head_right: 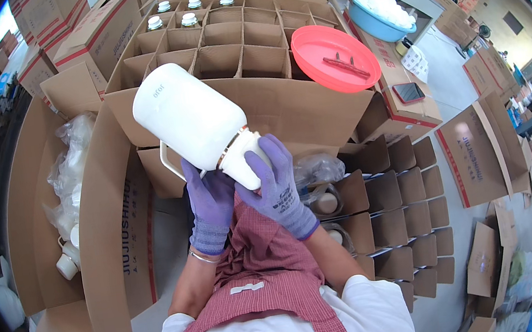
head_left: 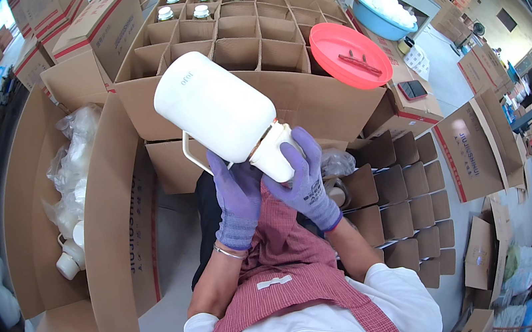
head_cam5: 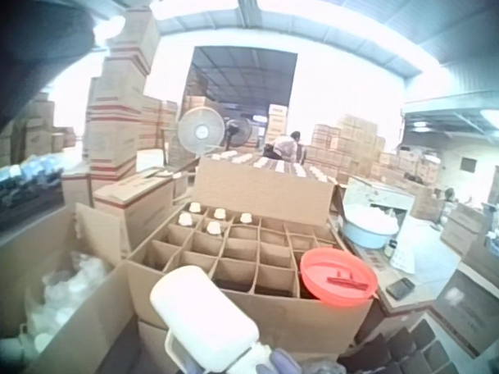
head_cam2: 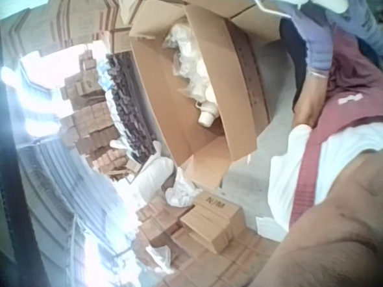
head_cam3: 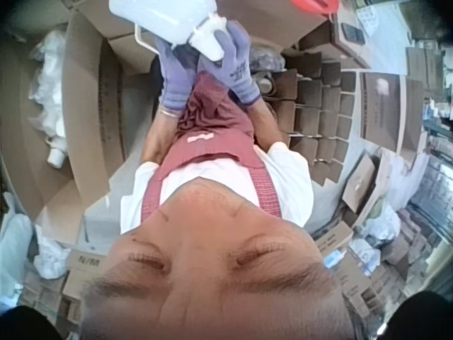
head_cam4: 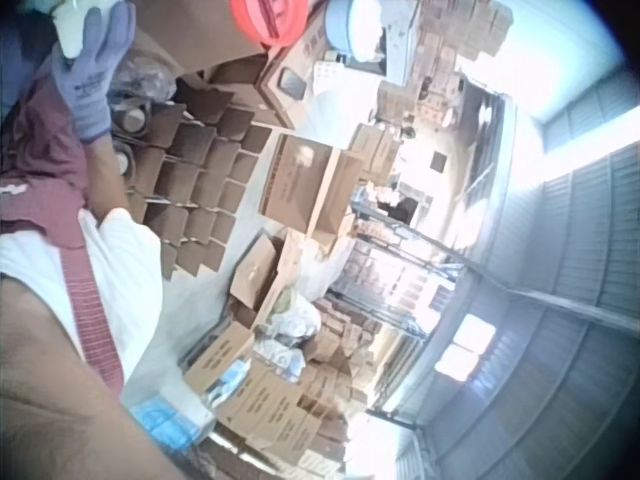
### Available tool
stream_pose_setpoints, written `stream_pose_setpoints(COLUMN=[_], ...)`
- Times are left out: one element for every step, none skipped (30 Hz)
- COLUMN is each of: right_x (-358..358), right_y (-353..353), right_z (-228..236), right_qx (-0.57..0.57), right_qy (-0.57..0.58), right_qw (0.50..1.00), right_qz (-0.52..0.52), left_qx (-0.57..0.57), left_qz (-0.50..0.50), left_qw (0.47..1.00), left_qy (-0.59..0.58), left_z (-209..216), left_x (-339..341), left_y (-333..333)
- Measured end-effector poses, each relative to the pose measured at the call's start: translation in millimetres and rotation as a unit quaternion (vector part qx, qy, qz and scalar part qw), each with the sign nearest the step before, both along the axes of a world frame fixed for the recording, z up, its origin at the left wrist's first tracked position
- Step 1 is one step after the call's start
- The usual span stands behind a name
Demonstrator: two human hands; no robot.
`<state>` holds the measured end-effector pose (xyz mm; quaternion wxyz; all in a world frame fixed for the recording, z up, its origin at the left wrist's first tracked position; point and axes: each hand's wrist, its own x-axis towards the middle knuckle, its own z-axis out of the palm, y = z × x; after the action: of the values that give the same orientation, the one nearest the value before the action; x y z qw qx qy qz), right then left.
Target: The person assembles white ceramic kitchenware by attaching lids to containers and placing them into plastic bags. The person then places the packaged items into a cardboard box.
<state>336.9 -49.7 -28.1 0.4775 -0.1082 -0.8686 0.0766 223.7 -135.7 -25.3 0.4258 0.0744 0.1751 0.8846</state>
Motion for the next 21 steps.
stream_pose_setpoints(right_x=[0,-1,-1,0,2,9,8,5,3,1,0,3,5,10,12,11,11,10,8,6,5], right_y=[5,6,8,10,12,16,22,32,31,30,29,27,23,14,11,8,6,1,1,0,0], right_z=[4,10,14,17,20,22,17,8,9,11,12,14,17,23,16,2,-6,0,-1,-2,-2], right_qx=[0.042,0.067,0.014,-0.038,-0.091,-0.239,-0.387,-0.525,-0.523,-0.52,-0.518,-0.378,-0.229,-0.091,-0.076,-0.062,-0.048,-0.177,-0.362,-0.531,-0.675], right_qy=[-0.015,-0.018,-0.014,-0.01,-0.006,-0.045,-0.016,0.014,0.008,0.004,-0.001,-0.028,-0.055,-0.047,-0.037,-0.026,-0.016,0.006,0.031,0.055,0.081], right_qw=[0.999,0.998,0.999,0.998,0.993,0.967,0.917,0.843,0.845,0.847,0.849,0.922,0.971,0.994,0.996,0.998,0.999,0.984,0.928,0.833,0.705], right_qz=[0.011,0.013,0.033,0.053,0.074,0.069,0.093,0.114,0.111,0.107,0.103,0.079,0.053,0.04,0.031,0.02,0.009,0.012,0.079,0.144,0.199], left_qx=[-0.021,-0.041,-0.035,-0.029,-0.023,-0.038,-0.053,-0.068,-0.066,-0.064,-0.061,-0.055,-0.051,-0.047,-0.041,-0.051,-0.062,-0.073,-0.08,-0.087,-0.091], left_qz=[0.001,0.003,0.001,0.0,-0.002,-0.005,-0.008,-0.011,-0.011,-0.012,-0.012,-0.004,0.001,0.006,0.007,0.006,0.005,0.006,0.033,0.06,0.082], left_qw=[1.0,0.999,0.999,1.0,1.0,0.999,0.999,0.998,0.998,0.997,0.997,0.997,0.998,0.998,0.998,0.998,0.997,0.997,0.996,0.993,0.988], left_qy=[0.014,0.029,0.02,0.01,0.001,-0.001,-0.003,-0.005,-0.019,-0.034,-0.049,-0.048,-0.047,-0.045,-0.046,-0.042,-0.038,-0.031,0.012,0.055,0.097], left_z=[3,4,1,-5,-7,-5,-1,1,-2,-9,-12,-9,-8,-8,-8,-10,-13,-13,-13,-11,-9], left_x=[3,5,7,8,8,10,12,14,11,6,3,3,4,5,8,10,11,10,7,3,-1], left_y=[-4,-7,-8,-8,-8,-8,-8,-8,-7,-5,-4,-5,-6,-7,-6,-5,-4,-4,-4,-7,-8])
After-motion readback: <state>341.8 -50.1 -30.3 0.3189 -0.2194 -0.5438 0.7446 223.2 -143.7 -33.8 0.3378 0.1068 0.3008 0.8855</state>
